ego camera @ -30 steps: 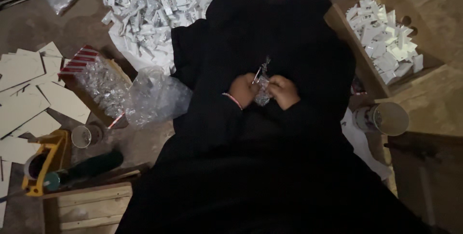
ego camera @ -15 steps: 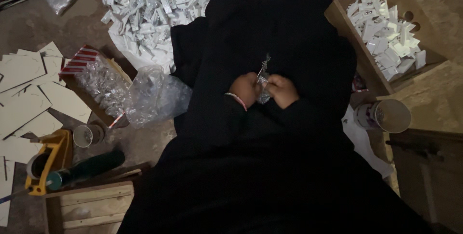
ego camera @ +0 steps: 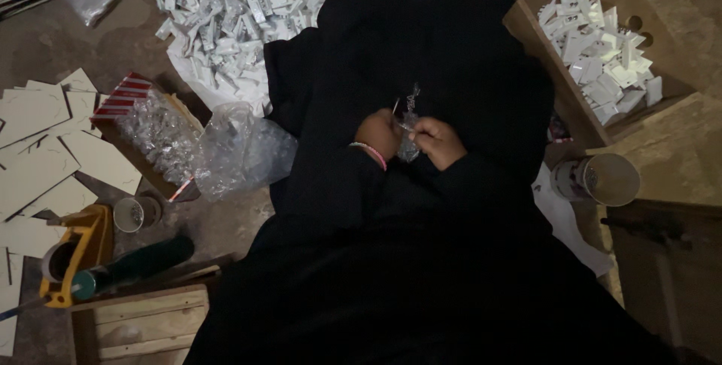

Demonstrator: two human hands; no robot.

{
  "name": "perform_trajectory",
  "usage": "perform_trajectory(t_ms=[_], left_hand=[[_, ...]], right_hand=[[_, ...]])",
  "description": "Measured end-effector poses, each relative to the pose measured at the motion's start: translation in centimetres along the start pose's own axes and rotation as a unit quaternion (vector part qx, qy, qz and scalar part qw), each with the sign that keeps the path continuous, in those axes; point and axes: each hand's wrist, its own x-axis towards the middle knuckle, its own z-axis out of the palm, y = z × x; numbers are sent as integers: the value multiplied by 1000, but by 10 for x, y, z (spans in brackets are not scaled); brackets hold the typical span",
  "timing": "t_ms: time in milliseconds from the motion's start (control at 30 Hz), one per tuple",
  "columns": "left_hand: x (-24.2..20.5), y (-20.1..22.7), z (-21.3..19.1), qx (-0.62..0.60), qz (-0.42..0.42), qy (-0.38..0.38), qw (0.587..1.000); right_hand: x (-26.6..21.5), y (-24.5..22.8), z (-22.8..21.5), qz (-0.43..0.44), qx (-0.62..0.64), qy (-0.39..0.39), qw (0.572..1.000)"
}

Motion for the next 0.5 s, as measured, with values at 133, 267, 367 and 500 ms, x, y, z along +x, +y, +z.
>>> perform_trajectory(t_ms=[133,267,367,500], left_hand=[[6,-3,3,-68,-23,18,997],[-12,-34,18,-160,206,119,958],[-16,-41,21,-209,243,94,943],[-18,-35,16,-244,278,93,925]], right_hand=[[0,2,3,-8,-20,84,996],[8,12,6,-72,-20,119,990],[12,19,5,-127,28,96,987],[12,16,5,-52,39,106,992]])
